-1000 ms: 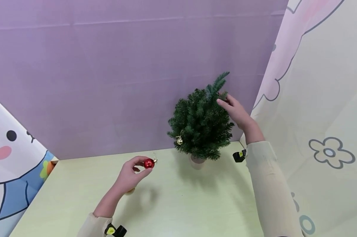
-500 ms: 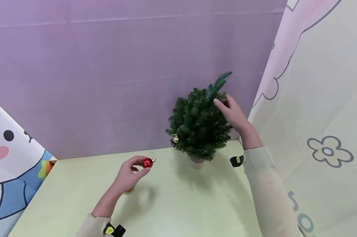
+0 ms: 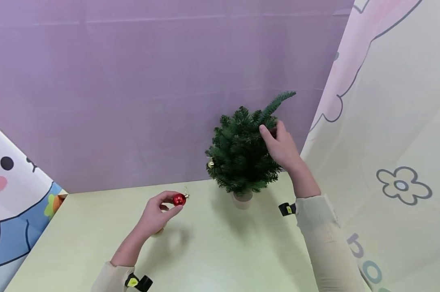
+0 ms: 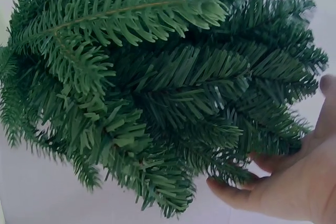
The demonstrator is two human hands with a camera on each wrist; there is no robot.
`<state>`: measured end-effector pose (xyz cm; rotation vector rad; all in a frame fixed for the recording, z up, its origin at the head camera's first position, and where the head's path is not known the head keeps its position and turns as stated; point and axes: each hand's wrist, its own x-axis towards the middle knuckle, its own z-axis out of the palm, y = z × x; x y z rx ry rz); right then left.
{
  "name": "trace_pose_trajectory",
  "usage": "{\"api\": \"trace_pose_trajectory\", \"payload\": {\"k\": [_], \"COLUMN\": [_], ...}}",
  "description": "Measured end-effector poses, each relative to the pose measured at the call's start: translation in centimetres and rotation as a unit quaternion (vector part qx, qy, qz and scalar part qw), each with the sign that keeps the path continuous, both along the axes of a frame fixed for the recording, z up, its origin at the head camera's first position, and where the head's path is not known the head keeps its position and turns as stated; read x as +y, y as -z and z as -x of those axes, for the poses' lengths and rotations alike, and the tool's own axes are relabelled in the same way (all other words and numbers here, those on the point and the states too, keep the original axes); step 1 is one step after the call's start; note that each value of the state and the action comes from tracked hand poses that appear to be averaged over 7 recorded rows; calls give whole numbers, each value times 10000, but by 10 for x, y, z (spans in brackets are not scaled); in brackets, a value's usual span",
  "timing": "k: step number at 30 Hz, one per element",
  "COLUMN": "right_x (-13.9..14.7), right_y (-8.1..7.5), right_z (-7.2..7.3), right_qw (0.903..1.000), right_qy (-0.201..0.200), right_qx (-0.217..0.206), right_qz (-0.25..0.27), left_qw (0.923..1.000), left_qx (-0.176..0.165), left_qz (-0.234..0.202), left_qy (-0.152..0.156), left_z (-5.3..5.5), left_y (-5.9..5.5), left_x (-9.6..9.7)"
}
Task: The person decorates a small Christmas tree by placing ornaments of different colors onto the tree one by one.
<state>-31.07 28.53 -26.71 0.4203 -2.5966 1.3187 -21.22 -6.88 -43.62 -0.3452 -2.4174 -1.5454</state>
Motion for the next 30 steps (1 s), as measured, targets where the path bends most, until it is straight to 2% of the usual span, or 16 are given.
{"api": "trace_pose_trajectory", "payload": {"k": [7, 12, 14, 20, 22, 25, 30], "right_x": [-6, -11, -12, -15, -15, -17, -22], "right_y": [0, 1, 2, 6, 7, 9, 12], "right_z": [-18, -27, -30, -35, -37, -39, -42], "right_qw": [9992, 9979, 9975, 9960, 9957, 9955, 9939], "right_qy": [278, 447, 487, 676, 703, 729, 746], "right_qx": [-99, 65, 90, 178, 232, 305, 488], "right_qz": [-253, -469, -503, -561, -550, -530, -643], "left_qw": [10000, 10000, 9999, 9998, 9998, 9997, 9997], "left_qx": [76, -50, -101, -154, -160, -156, -46], "left_qz": [1, 27, 10, -74, -50, -84, -133], "left_qy": [38, 18, 28, 123, 135, 170, 203], "left_z": [3, 2, 0, -13, -15, -10, 4], "left_y": [8, 6, 3, -20, -24, -19, -2], "left_x": [2, 6, 8, 17, 19, 19, 16]}}
